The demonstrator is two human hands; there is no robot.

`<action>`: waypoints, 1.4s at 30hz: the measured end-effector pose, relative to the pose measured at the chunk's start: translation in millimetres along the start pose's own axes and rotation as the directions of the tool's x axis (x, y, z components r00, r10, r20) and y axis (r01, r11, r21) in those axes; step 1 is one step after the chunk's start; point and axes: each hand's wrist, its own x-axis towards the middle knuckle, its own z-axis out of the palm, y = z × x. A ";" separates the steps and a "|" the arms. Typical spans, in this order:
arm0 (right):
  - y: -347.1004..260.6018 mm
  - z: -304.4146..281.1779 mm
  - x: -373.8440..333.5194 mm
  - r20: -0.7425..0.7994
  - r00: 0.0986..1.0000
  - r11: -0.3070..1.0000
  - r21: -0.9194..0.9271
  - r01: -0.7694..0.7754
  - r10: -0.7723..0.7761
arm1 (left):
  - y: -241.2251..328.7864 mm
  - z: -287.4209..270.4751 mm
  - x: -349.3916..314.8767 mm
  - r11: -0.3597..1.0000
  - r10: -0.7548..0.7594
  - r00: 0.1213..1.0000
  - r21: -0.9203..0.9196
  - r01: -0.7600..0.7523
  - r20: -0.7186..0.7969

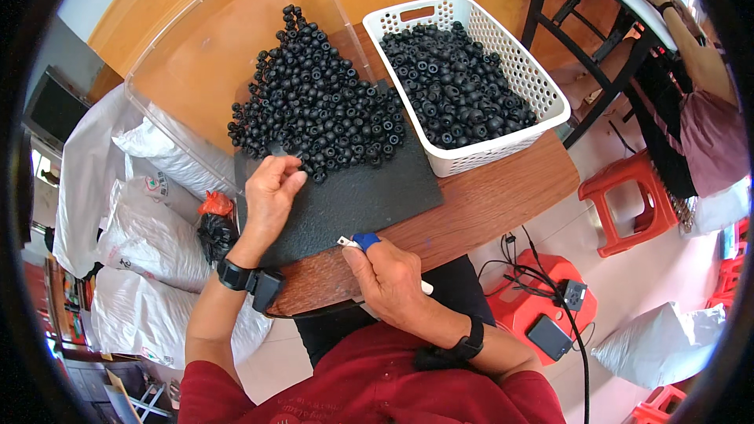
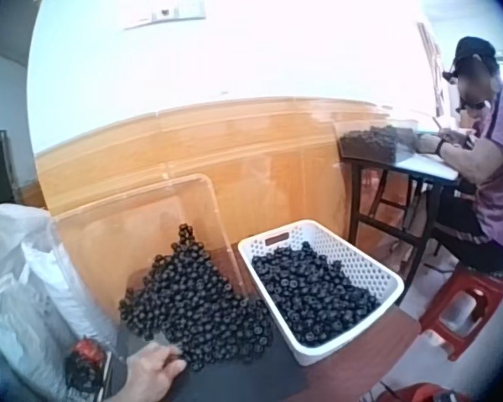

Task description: Manually assemble small plastic components at a workbench.

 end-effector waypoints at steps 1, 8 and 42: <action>-1.0 0.2 -0.2 0.012 1.000 1.000 -0.005 -0.001 0.001 | 0.6 3.9 -2.1 0.993 0.058 0.998 0.102 -0.054 -0.033; -2.3 3.6 1.9 -0.047 0.999 1.000 -0.001 0.020 -0.020 | 10.9 22.6 -6.0 0.924 0.241 0.970 0.302 -0.235 0.017; 2.0 -0.1 9.7 -0.062 0.989 0.977 -0.178 0.118 -0.131 | 21.6 2.9 -31.1 0.995 -0.010 0.994 -0.102 0.021 0.105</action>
